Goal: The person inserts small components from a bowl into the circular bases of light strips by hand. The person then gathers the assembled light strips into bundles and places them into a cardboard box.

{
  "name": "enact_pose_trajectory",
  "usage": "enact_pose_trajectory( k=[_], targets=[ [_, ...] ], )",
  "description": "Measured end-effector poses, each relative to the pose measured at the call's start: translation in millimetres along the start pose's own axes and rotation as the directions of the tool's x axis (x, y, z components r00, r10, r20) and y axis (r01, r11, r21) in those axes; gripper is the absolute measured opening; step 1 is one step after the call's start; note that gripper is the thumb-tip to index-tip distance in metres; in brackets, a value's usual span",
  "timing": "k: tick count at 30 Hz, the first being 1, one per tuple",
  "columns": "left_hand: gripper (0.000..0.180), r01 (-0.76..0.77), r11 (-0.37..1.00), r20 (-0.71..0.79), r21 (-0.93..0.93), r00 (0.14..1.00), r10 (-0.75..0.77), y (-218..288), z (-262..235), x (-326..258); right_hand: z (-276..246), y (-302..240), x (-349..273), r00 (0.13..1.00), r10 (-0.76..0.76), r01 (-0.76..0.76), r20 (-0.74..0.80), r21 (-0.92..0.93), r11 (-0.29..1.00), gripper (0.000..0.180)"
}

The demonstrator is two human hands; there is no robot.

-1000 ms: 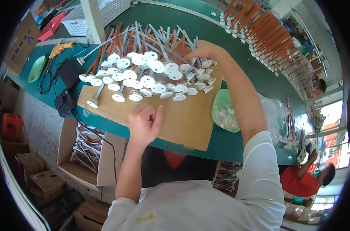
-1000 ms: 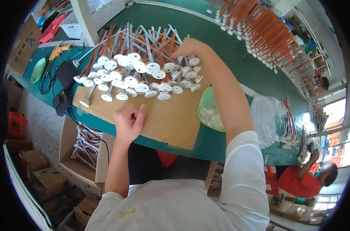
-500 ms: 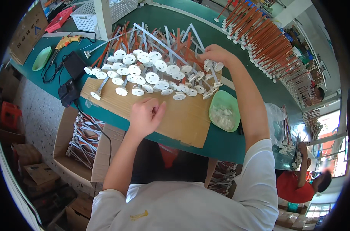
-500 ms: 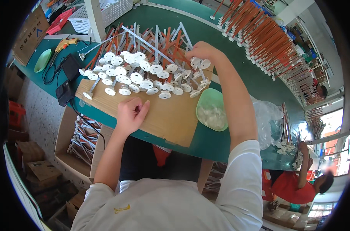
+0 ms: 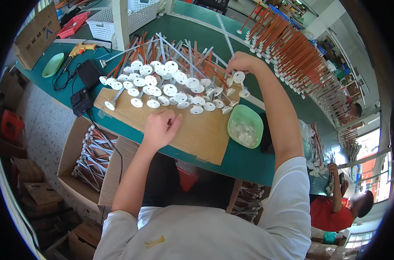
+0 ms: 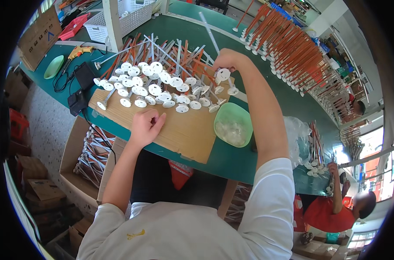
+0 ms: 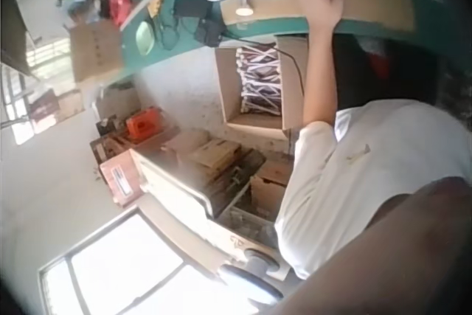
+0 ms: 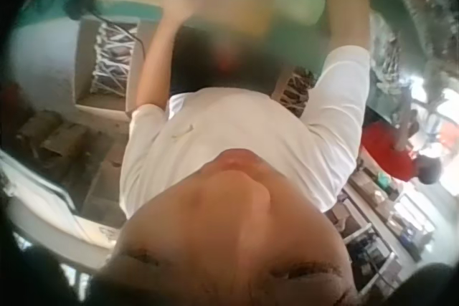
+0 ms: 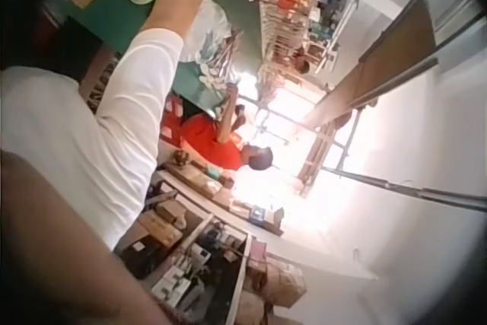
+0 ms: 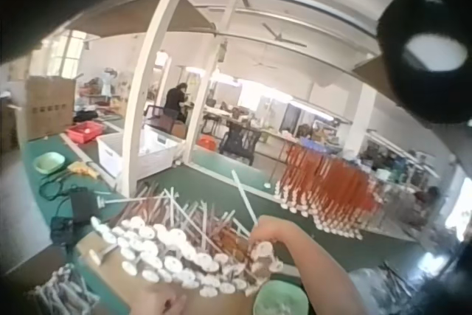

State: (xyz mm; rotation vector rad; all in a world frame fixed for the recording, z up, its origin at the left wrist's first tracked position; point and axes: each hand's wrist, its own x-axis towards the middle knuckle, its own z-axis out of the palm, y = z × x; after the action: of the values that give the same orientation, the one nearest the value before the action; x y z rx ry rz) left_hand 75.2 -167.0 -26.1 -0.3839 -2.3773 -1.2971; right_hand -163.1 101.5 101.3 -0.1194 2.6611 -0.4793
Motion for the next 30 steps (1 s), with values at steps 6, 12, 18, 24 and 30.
enact_pose_trajectory(
  k=[6, 12, 18, 24, 30],
  targets=[
    [0.032, 0.009, 1.0, -0.016, -0.018, 1.0, -0.01, -1, 2, 0, -9, -3, -29, 0.985, -0.001, -0.009, 0.17, 0.061, 0.998, 0.011],
    [0.031, -0.03, 0.998, -0.038, -0.047, 0.999, 0.028, -7, -2, -1, -52, 27, -76, 0.936, -0.091, 0.008, 0.339, 0.24, 0.971, 0.007],
    [0.032, -0.097, 0.994, -0.015, -0.043, 0.995, 0.096, -7, 3, 2, -90, 54, -140, 0.979, -0.131, 0.117, 0.155, 0.095, 0.989, 0.007],
    [0.016, 0.13, 0.833, 0.158, -0.538, 0.986, -0.051, 42, 33, 21, -93, 26, -199, 0.974, -0.19, 0.189, 0.123, 0.016, 0.982, 0.002],
    [0.019, 0.362, 0.713, 0.283, -0.6, 0.93, -0.234, 26, 60, 132, -89, 28, -198, 0.989, -0.102, 0.115, 0.109, -0.119, 0.986, 0.01]
  ],
)
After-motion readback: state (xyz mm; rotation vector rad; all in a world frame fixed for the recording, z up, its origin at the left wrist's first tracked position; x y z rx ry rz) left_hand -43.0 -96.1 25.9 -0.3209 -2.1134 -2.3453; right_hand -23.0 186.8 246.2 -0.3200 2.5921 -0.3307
